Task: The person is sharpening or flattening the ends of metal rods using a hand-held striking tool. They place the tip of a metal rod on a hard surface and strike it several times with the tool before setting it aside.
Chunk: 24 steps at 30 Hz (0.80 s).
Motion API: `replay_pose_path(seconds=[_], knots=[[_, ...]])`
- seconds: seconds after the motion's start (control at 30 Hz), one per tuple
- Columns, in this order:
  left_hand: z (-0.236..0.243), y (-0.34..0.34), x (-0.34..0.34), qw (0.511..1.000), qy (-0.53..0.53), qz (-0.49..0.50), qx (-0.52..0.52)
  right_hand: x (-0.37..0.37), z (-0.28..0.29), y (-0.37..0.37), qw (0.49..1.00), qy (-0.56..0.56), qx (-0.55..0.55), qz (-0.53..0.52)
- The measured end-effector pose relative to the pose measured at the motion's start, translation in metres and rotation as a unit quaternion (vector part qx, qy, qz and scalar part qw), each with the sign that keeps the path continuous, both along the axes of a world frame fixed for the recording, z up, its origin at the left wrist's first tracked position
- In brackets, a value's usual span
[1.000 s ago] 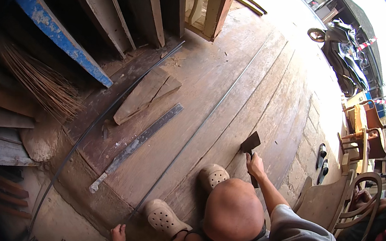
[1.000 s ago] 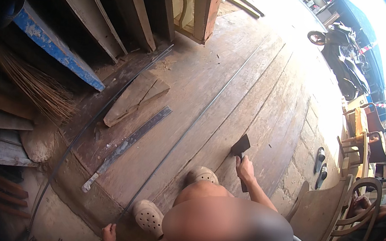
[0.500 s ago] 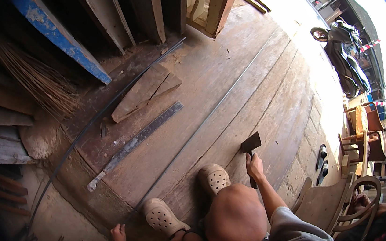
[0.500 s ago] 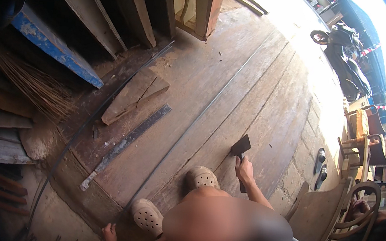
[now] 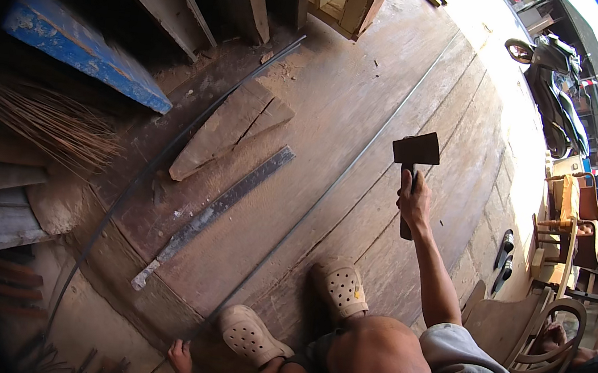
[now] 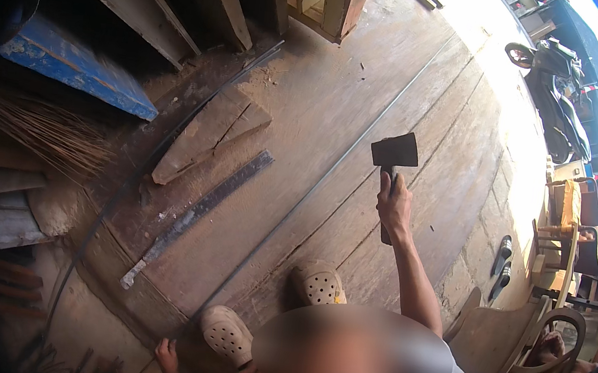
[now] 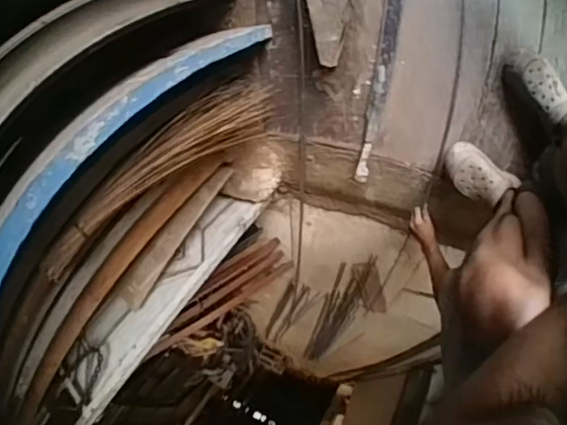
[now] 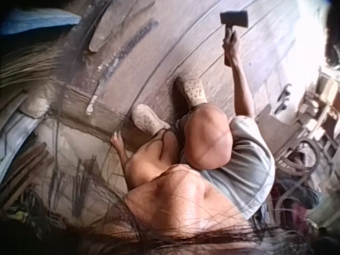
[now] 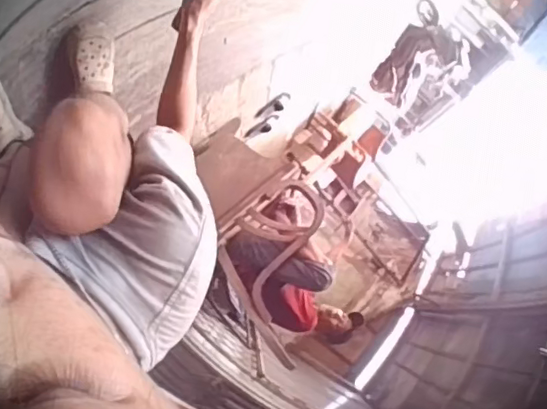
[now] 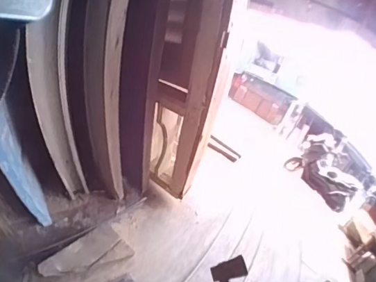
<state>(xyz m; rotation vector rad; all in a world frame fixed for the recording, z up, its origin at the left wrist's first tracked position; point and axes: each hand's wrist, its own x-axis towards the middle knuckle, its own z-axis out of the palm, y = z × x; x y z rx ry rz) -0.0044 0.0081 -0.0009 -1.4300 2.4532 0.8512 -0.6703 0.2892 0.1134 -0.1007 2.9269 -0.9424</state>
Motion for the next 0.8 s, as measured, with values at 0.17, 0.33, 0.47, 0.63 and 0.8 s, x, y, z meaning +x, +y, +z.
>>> replay_pose_path(seconds=[0.17,0.33,0.47,0.63,0.8], knots=[[0.004,-0.004,0.007,1.000,-0.007,-0.020,-0.002,-0.032,0.033,-0.054,0.996,0.067,-0.061,-0.002],[-0.004,-0.007,0.006,0.998,-0.026,-0.055,0.004,-0.036,-0.045,-0.031,0.992,0.100,0.071,0.031],[-0.010,-0.009,0.010,0.998,-0.014,-0.049,0.029,-0.035,-0.069,-0.014,0.980,-0.003,0.153,0.127],[0.002,-0.012,0.000,0.999,-0.007,-0.046,-0.010,-0.018,-0.042,-0.031,0.997,0.060,0.034,0.043],[-0.015,-0.016,0.012,0.998,0.020,-0.054,0.039,-0.022,-0.075,-0.030,0.971,0.009,0.189,0.147]])
